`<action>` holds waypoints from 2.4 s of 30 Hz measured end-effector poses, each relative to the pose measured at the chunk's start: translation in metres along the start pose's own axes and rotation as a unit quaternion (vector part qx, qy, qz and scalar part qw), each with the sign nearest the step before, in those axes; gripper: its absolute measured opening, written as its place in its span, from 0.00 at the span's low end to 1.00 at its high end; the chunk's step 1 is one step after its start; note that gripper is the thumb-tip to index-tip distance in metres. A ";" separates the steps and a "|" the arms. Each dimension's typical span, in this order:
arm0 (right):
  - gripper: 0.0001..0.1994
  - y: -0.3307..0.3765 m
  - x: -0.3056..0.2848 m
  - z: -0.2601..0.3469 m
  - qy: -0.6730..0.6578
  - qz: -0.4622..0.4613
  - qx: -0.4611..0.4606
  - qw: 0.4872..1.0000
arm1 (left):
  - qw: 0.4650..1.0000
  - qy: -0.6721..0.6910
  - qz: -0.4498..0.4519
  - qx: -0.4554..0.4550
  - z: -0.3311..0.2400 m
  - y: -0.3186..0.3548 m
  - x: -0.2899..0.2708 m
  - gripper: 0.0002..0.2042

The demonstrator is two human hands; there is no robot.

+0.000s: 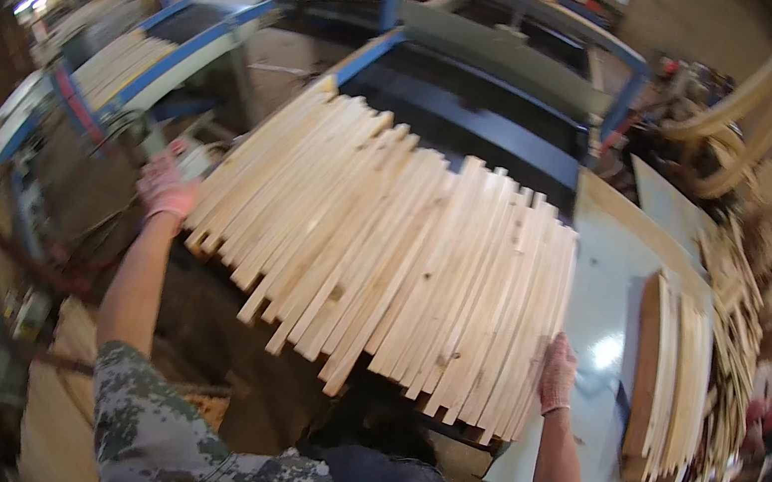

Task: The person picks up stacks of thin wooden planks from a metal table and places them onto a conveyor belt. They repeatedly gather the planks, align them, and transfer them to the belt while wearing pink gloves.

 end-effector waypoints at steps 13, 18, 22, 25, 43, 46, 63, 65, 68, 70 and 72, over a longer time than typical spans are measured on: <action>0.30 0.096 0.021 0.021 -0.277 0.102 0.056 0.954 | 0.926 0.356 -0.050 0.116 0.103 -0.026 0.045 0.41; 0.30 0.177 0.033 -0.008 -0.108 0.069 0.009 0.992 | 0.612 0.737 0.257 0.132 0.131 0.186 0.042 0.29; 0.34 0.256 -0.013 0.007 0.108 0.034 -0.082 0.990 | 0.462 0.712 0.451 0.276 0.114 0.372 0.059 0.31; 0.37 0.280 -0.080 0.008 0.064 0.022 -0.089 0.994 | 0.466 0.693 0.510 0.205 0.096 0.458 0.098 0.33; 0.39 0.145 -0.460 0.049 0.567 -0.166 -0.101 0.801 | 0.370 0.602 0.666 0.239 -0.146 0.789 0.013 0.37; 0.32 0.143 -0.461 0.032 0.544 -0.171 -0.161 0.805 | 0.376 0.564 0.678 0.287 -0.195 0.845 -0.009 0.37; 0.36 0.344 -0.675 -0.148 -0.334 -0.314 -0.052 0.887 | 0.203 0.038 0.868 0.452 -0.363 1.140 -0.014 0.32; 0.35 0.373 -0.683 -0.185 -0.353 -0.351 0.023 0.867 | 0.206 0.002 0.824 0.527 -0.381 1.176 -0.022 0.29; 0.25 0.393 -0.697 -0.238 -0.382 -0.470 0.086 0.791 | 0.192 -0.019 0.799 0.569 -0.413 1.223 -0.020 0.26; 0.19 0.400 -0.711 -0.266 -0.341 -0.533 0.121 0.765 | 0.213 -0.027 0.792 0.572 -0.435 1.260 -0.019 0.26; 0.17 0.407 -0.724 -0.303 -0.349 -0.563 0.163 0.732 | 0.202 -0.013 0.810 0.550 -0.460 1.301 -0.010 0.25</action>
Point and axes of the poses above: each hand's wrist, its own y-axis away from the middle knuckle, its own x-axis out of the palm, z = x × y, the point moved 4 cm from there along -y, towards the middle knuckle, and after that the axes turned 11 degrees about -z, right-handed, at the moved point
